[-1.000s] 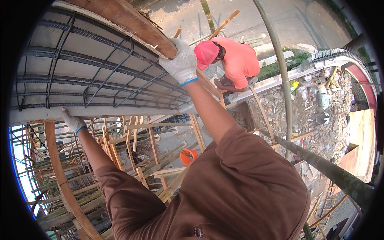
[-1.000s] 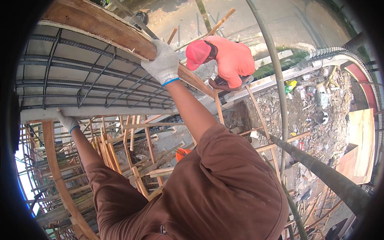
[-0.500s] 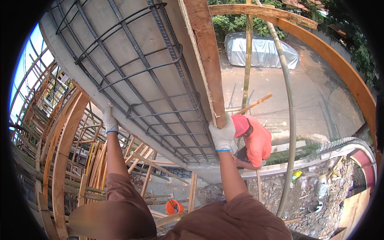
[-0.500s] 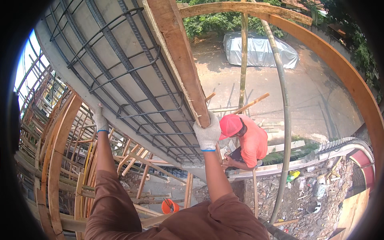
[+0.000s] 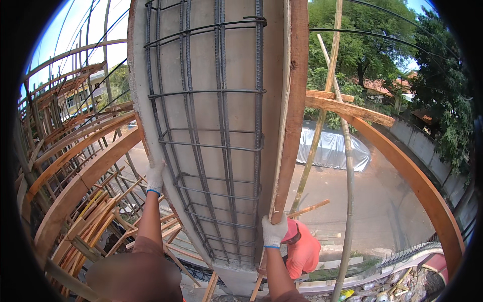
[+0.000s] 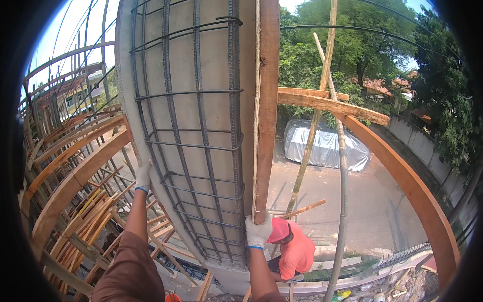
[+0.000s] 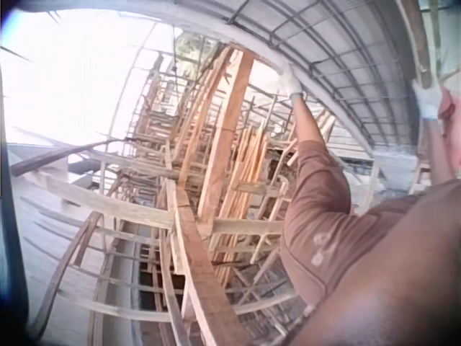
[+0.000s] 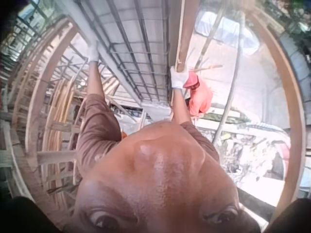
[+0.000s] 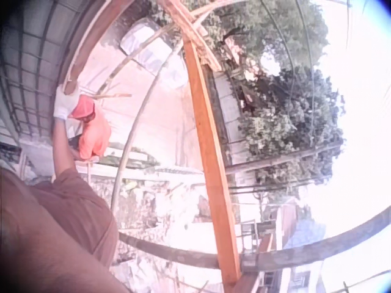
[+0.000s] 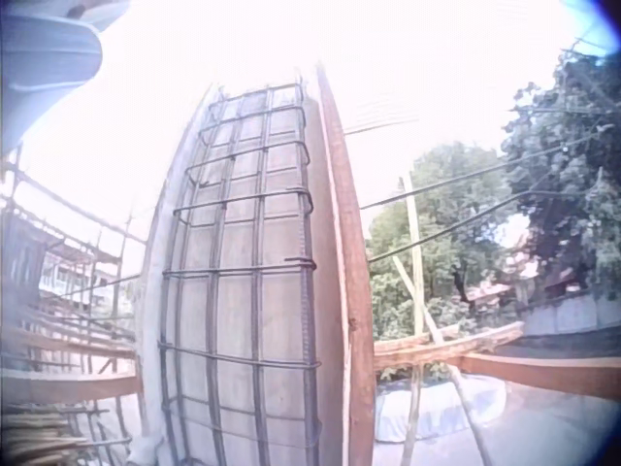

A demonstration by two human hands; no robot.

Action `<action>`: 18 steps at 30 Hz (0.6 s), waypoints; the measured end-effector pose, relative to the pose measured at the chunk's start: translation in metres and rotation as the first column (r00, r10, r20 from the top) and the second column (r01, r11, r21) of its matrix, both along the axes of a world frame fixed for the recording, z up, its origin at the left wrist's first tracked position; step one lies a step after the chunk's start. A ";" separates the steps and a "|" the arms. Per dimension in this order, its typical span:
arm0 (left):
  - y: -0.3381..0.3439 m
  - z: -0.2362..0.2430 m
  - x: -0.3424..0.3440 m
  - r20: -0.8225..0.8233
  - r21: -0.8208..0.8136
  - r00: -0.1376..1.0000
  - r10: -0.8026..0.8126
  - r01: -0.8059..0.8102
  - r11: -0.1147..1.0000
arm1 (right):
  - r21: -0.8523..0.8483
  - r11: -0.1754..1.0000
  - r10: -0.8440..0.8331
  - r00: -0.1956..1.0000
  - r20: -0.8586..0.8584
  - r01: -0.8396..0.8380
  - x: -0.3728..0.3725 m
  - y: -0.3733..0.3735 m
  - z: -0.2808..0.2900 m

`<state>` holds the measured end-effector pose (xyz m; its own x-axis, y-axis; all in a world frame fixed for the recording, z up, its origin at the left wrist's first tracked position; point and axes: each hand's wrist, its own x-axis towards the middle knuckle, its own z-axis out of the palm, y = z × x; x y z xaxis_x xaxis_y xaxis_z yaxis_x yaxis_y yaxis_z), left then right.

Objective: The person positions and secures a curved concrete formwork panel with rebar against a wooden support structure. They repeatedly adjust the panel's alignment and hold it in place while a coworker assists from the opposite side.

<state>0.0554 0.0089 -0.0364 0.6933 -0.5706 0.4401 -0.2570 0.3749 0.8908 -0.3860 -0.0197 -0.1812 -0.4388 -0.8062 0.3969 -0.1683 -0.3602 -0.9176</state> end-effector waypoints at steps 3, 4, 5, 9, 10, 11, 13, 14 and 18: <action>-0.003 -0.002 0.003 -0.039 -0.037 0.999 -0.011 0.010 0.999 | 0.025 1.000 -0.016 1.000 -0.002 0.016 0.001 -0.001 0.002; -0.002 -0.003 0.006 -0.020 0.006 0.999 0.032 -0.031 0.999 | 0.045 0.999 -0.015 1.000 -0.005 0.015 0.002 0.003 0.006; -0.001 -0.004 0.009 0.001 0.047 0.997 0.075 -0.075 0.996 | 0.048 0.999 -0.016 1.000 -0.017 0.017 0.003 0.004 0.008; -0.005 -0.009 0.017 0.014 0.003 0.999 0.037 -0.037 0.999 | 0.023 1.000 -0.021 1.000 -0.019 0.021 0.004 0.003 0.003; -0.009 -0.009 0.015 0.000 -0.012 1.000 0.010 -0.010 1.000 | 0.011 1.000 -0.025 1.000 -0.008 0.025 0.002 0.000 -0.001; -0.012 -0.009 0.013 -0.015 -0.027 1.000 -0.015 0.015 1.000 | -0.004 0.999 -0.040 0.999 -0.018 0.040 0.000 -0.005 -0.004; -0.009 -0.010 0.013 -0.025 -0.035 0.999 -0.023 0.022 0.999 | -0.019 0.998 -0.053 0.998 -0.034 0.052 0.002 -0.003 -0.005; -0.011 -0.008 0.013 -0.023 -0.037 1.000 -0.015 0.014 0.999 | -0.026 0.998 -0.054 0.998 -0.035 0.053 0.002 -0.003 -0.006; -0.009 -0.005 -0.001 -0.022 -0.071 0.998 -0.064 0.062 0.996 | -0.046 0.999 -0.025 1.000 -0.015 0.024 -0.002 0.002 0.002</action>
